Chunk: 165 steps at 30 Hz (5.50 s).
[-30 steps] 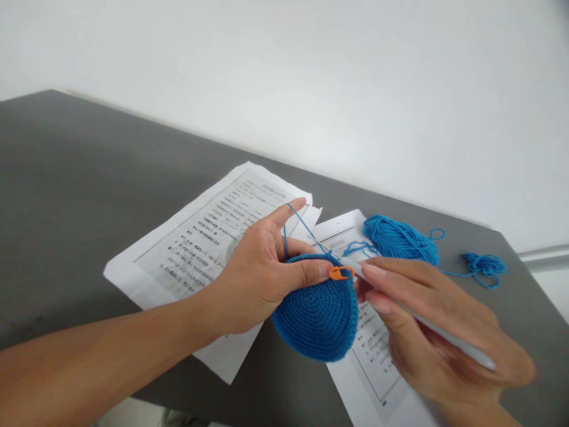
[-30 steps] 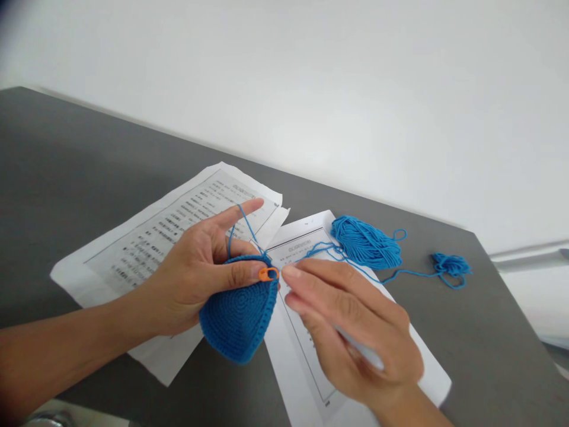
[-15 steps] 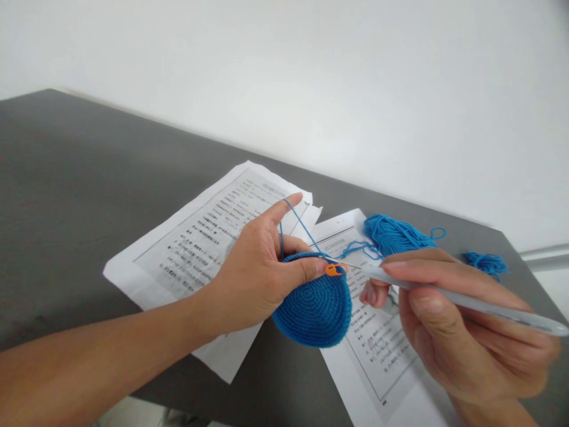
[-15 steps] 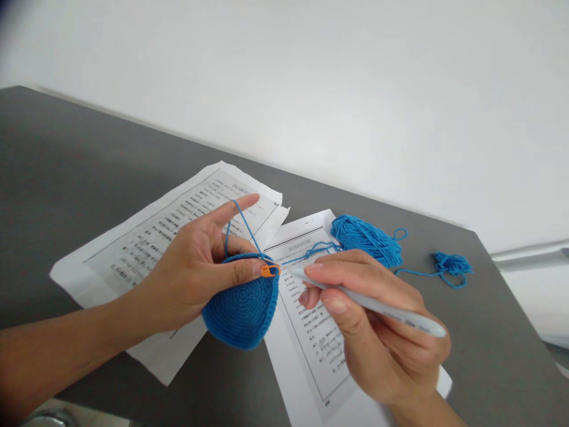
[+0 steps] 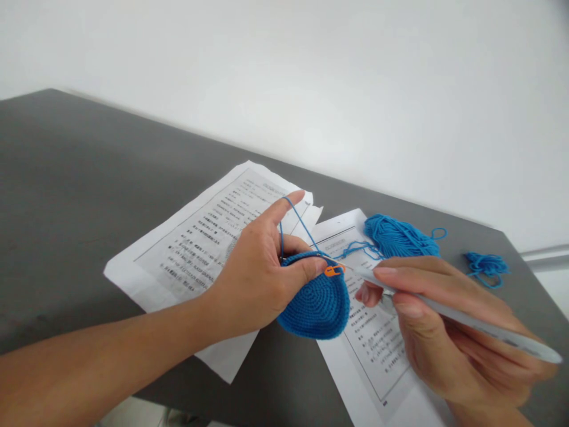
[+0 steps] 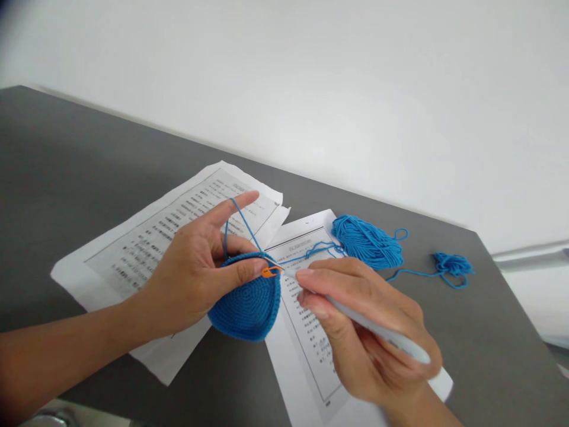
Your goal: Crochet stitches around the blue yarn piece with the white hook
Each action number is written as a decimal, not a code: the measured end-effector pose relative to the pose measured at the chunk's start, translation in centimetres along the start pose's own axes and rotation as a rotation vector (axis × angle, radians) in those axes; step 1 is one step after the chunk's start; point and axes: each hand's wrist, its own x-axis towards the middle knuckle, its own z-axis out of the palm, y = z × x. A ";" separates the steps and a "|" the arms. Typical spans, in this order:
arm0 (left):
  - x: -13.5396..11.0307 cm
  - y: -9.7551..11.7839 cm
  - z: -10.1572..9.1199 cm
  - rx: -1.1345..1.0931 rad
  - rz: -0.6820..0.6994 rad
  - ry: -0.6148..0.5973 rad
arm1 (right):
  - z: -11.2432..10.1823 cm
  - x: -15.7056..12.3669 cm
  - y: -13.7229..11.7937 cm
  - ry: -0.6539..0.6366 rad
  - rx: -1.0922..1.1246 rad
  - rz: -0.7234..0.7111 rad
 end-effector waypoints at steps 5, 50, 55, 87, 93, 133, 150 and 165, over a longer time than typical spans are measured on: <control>-0.2 0.0 0.2 0.047 0.053 0.036 | -0.1 0.1 -0.2 -0.005 -0.031 -0.028; -0.3 0.4 0.7 -0.189 0.074 0.011 | 1.9 0.5 0.3 -0.039 0.633 0.552; -0.5 0.2 0.8 -0.034 0.158 0.027 | 2.0 0.7 0.3 -0.021 0.560 0.621; -0.2 0.2 1.0 0.145 0.226 -0.012 | 0.8 1.7 0.9 -0.177 0.306 0.594; -0.1 0.1 0.9 0.135 0.218 -0.007 | 0.4 1.7 1.1 -0.252 0.414 0.684; -0.2 0.1 0.9 0.006 0.118 0.072 | 0.9 0.2 0.3 -0.191 -0.074 -0.171; 0.0 -0.5 1.0 -0.571 -0.096 -0.056 | 0.9 0.1 -0.3 -0.079 -0.237 -0.162; 0.0 0.6 0.6 -0.533 -0.119 -0.021 | -0.2 0.2 -1.3 -0.309 -0.492 -0.377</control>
